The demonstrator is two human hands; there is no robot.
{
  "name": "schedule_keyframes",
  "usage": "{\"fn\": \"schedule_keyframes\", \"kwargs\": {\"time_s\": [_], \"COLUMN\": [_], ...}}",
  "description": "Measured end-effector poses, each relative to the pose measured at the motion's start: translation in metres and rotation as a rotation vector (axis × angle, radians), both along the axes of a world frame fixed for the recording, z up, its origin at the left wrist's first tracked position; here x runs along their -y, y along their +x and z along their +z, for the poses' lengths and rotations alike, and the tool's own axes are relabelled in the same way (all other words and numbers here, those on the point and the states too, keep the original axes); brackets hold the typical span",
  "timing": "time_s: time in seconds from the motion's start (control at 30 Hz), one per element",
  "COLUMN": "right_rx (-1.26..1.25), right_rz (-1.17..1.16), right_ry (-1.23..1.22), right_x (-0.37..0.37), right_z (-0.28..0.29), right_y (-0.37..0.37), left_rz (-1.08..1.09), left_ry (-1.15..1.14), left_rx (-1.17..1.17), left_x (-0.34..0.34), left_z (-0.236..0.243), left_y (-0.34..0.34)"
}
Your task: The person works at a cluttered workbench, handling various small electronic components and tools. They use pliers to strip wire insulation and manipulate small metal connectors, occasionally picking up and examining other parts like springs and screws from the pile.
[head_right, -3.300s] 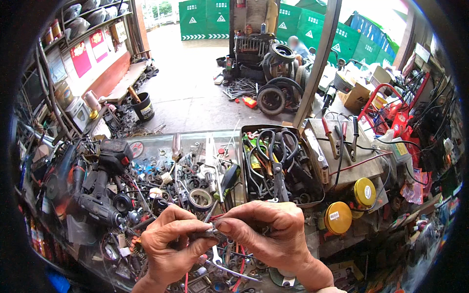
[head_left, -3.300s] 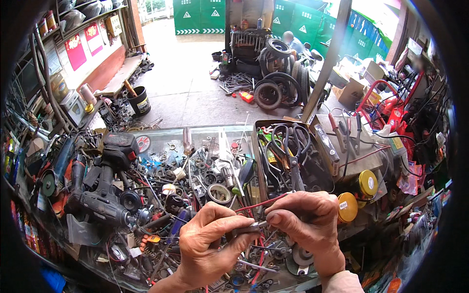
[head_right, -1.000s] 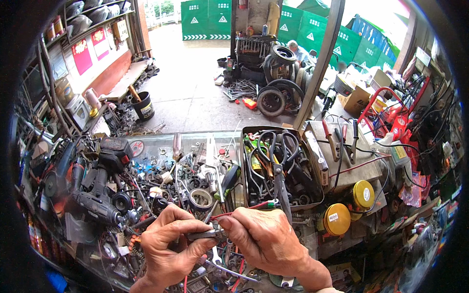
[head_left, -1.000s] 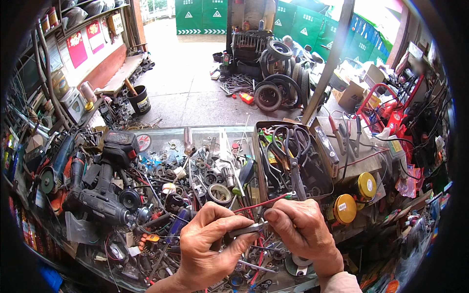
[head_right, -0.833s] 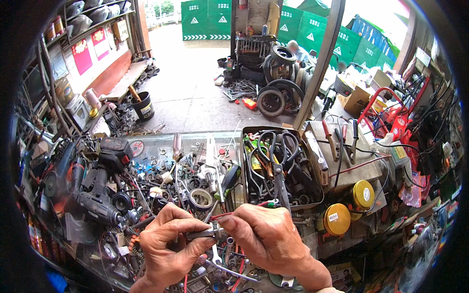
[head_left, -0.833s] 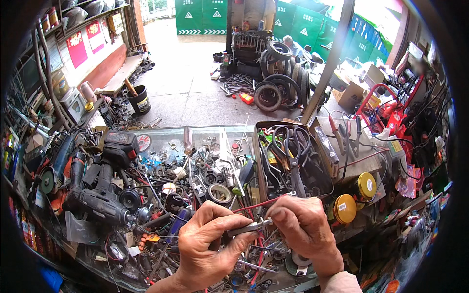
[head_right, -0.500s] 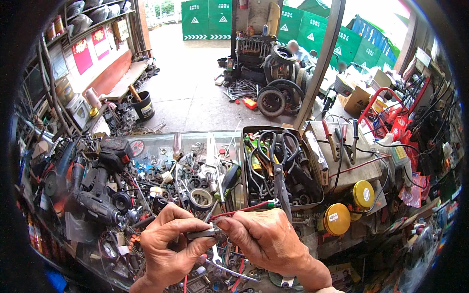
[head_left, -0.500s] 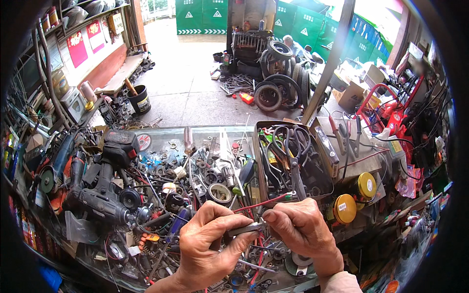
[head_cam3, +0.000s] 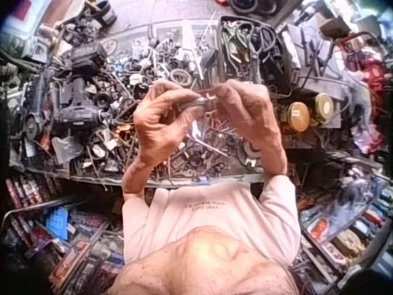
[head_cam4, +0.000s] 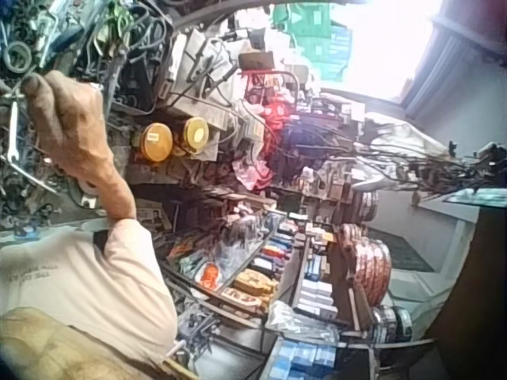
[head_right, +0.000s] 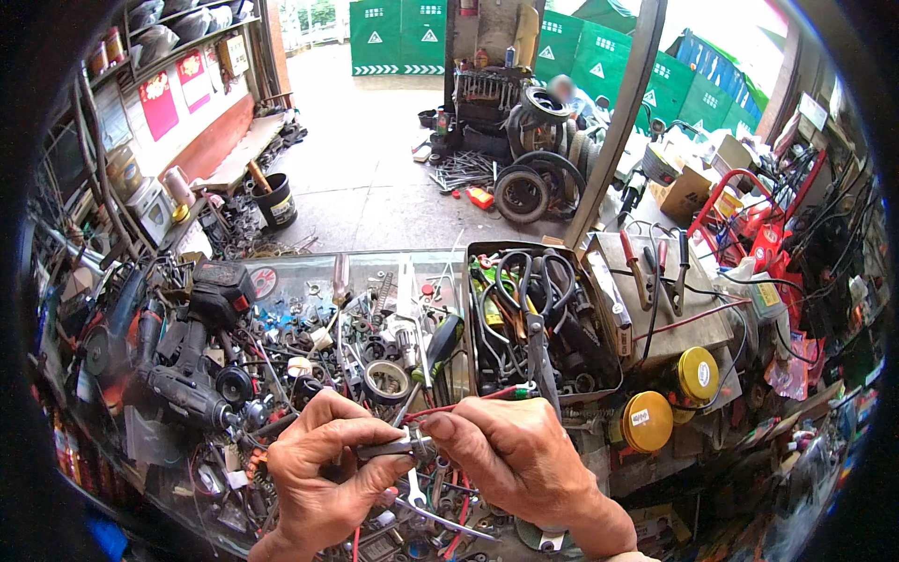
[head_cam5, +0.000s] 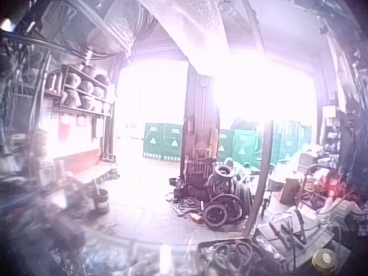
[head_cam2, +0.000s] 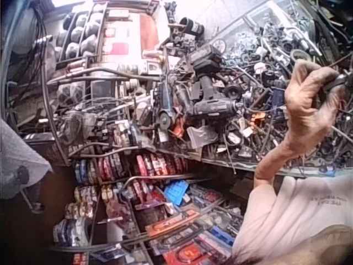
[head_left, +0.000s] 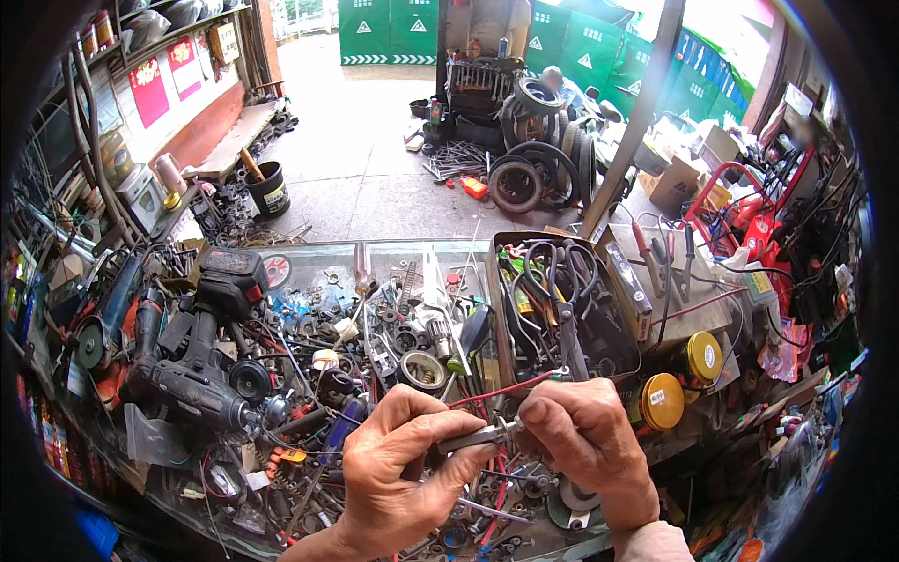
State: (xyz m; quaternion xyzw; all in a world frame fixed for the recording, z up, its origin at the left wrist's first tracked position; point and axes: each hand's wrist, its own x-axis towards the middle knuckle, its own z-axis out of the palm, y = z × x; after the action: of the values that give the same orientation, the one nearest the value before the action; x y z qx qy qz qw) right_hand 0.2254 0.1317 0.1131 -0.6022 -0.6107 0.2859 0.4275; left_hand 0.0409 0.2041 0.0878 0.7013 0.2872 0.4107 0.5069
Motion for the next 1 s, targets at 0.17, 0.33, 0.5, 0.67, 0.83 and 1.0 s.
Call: {"fn": "schedule_keyframes", "kwargs": {"time_s": [0.17, 0.33, 0.5, 0.67, 0.83, 1.0], "right_rx": [-0.019, 0.016, -0.073, 0.061, 0.010, -0.106], "right_rz": [0.030, 0.094, 0.051, 0.102, 0.032, 0.038], "right_ry": [0.001, 0.078, 0.081, 0.204, 0.106, 0.145], "right_x": [0.000, 0.001, -0.002, -0.001, 0.000, -0.001], "right_z": [0.006, -0.008, -0.008, -0.018, -0.025, -0.008], "right_y": [-0.003, 0.006, 0.002, 0.006, 0.003, 0.000], "left_rz": [-0.013, -0.043, 0.005, -0.020, -0.031, -0.009], "left_ry": [0.100, 0.176, 0.057, 0.136, 0.084, 0.054], "left_rx": [-0.055, -0.005, -0.025, -0.063, -0.018, -0.016], "left_x": [-0.003, -0.004, 0.000, 0.001, 0.002, 0.001], "left_z": [0.001, 0.000, 0.002, 0.004, 0.002, -0.001], "left_y": [-0.003, 0.003, 0.000, 0.000, 0.006, -0.001]}}
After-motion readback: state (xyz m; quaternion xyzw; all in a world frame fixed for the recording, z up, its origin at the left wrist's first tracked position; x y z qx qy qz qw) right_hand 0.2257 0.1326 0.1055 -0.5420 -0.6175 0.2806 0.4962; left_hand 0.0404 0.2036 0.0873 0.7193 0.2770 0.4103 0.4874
